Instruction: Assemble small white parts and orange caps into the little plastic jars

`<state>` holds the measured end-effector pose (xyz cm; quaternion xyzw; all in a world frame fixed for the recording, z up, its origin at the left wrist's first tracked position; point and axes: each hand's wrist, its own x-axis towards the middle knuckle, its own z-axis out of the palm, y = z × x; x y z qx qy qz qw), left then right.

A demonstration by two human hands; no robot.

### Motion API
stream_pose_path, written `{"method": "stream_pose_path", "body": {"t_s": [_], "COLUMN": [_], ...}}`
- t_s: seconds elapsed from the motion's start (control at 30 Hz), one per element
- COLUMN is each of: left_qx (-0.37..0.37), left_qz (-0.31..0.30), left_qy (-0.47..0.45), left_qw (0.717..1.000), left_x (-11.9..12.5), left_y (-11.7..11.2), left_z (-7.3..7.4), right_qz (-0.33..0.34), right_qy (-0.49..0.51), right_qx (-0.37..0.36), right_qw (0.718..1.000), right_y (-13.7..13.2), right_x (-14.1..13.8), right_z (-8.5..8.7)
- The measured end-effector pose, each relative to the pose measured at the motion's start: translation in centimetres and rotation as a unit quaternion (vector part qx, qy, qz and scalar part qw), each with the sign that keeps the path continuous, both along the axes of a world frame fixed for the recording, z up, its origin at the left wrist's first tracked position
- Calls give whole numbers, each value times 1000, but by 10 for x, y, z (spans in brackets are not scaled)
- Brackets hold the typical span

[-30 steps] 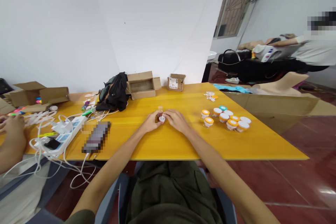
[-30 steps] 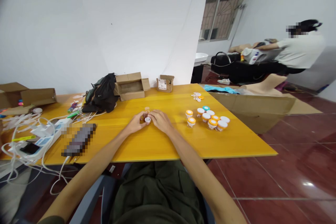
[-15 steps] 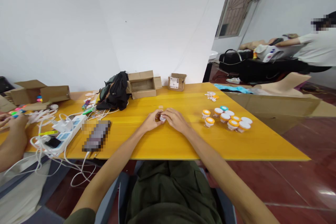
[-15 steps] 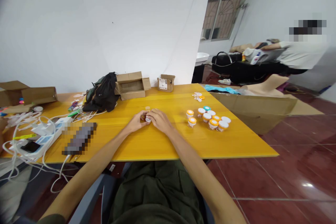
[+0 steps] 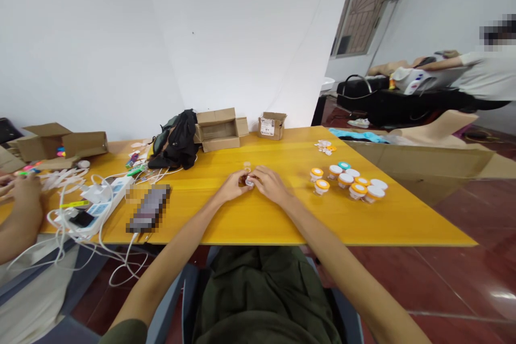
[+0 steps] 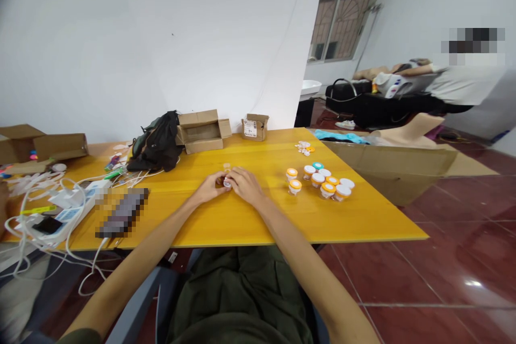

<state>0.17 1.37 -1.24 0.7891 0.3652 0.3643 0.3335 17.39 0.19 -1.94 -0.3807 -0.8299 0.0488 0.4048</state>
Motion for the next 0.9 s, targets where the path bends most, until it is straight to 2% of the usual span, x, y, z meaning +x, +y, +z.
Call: {"method": "stream_pose_path", "body": {"t_s": [0.3, 0.47, 0.57, 0.67, 0.77, 0.9], "left_qx": [19, -33, -75, -105, -116, -122], "left_qz": [5, 3, 12, 18, 29, 26], "left_qy": [18, -22, -56, -100, -138, -160], "left_qw": [1000, 999, 996, 989, 983, 979], "left_x": [-1, -4, -7, -10, -11, -10], "left_y": [2, 6, 9, 12, 12, 7], "left_z": [0, -2, -3, -2, -1, 2], "right_qz": [-5, -10, 2, 46, 105, 137], "right_qy": [28, 107, 158, 205, 278, 374], "right_qx": [-31, -81, -141, -238, -330, -378], "right_qw": [999, 991, 977, 948, 896, 836], "right_y": [-2, 3, 11, 17, 16, 11], "right_x": [-2, -1, 1, 1, -1, -4], "right_z": [-2, -3, -6, -8, -10, -8]}}
